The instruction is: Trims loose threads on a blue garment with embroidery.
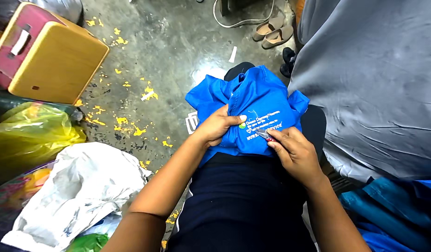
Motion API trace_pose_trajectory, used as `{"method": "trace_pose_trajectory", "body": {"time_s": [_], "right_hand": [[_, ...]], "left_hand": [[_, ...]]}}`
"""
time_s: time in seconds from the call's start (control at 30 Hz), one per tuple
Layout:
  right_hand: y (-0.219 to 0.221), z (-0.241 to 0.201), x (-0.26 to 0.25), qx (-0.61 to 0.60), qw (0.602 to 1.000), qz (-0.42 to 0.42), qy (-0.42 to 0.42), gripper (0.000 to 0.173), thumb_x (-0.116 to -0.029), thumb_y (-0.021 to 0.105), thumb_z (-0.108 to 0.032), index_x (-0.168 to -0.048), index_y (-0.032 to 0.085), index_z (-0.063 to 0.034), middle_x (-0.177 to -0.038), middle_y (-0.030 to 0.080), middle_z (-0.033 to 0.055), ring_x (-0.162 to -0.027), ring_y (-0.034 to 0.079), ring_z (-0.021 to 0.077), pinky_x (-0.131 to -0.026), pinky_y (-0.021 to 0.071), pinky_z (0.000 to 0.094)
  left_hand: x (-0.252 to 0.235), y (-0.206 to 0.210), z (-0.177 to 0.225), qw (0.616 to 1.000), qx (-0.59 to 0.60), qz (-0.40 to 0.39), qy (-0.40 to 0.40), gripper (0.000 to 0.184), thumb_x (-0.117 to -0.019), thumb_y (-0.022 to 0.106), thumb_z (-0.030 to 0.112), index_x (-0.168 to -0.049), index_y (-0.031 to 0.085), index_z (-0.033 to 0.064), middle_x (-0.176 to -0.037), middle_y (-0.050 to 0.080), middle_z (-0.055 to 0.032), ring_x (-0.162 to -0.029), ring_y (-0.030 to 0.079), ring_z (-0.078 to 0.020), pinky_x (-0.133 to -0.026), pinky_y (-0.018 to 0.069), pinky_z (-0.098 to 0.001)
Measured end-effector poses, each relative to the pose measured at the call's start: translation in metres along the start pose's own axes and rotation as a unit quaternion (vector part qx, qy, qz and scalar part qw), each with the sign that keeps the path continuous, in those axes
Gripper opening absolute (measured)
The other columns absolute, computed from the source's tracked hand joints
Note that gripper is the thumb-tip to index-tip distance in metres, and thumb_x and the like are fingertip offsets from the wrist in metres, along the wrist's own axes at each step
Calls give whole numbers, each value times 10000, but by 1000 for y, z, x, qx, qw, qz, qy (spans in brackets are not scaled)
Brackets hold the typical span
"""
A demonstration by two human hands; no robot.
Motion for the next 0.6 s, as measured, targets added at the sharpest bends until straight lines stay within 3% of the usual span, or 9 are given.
{"method": "trace_pose_trajectory", "body": {"time_s": [0.6], "right_hand": [[0, -3, 1, 6, 1000, 21, 2, 278, -1014, 586, -205, -1113, 782, -34, -823, 619, 100, -758, 592, 161, -690, 484, 252]], "left_hand": [[1, -1, 0, 1000, 15, 21, -2, 251, -1020, 450, -39, -1198, 580, 81, -930, 728, -32, -775, 711, -81, -699, 599, -237]]}}
Point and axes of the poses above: each hand's wrist, its own x-axis away from the middle knuckle, its own y-axis out of the palm, z = x × y, the point moved 8 cm from there along -x, towards the middle knuckle
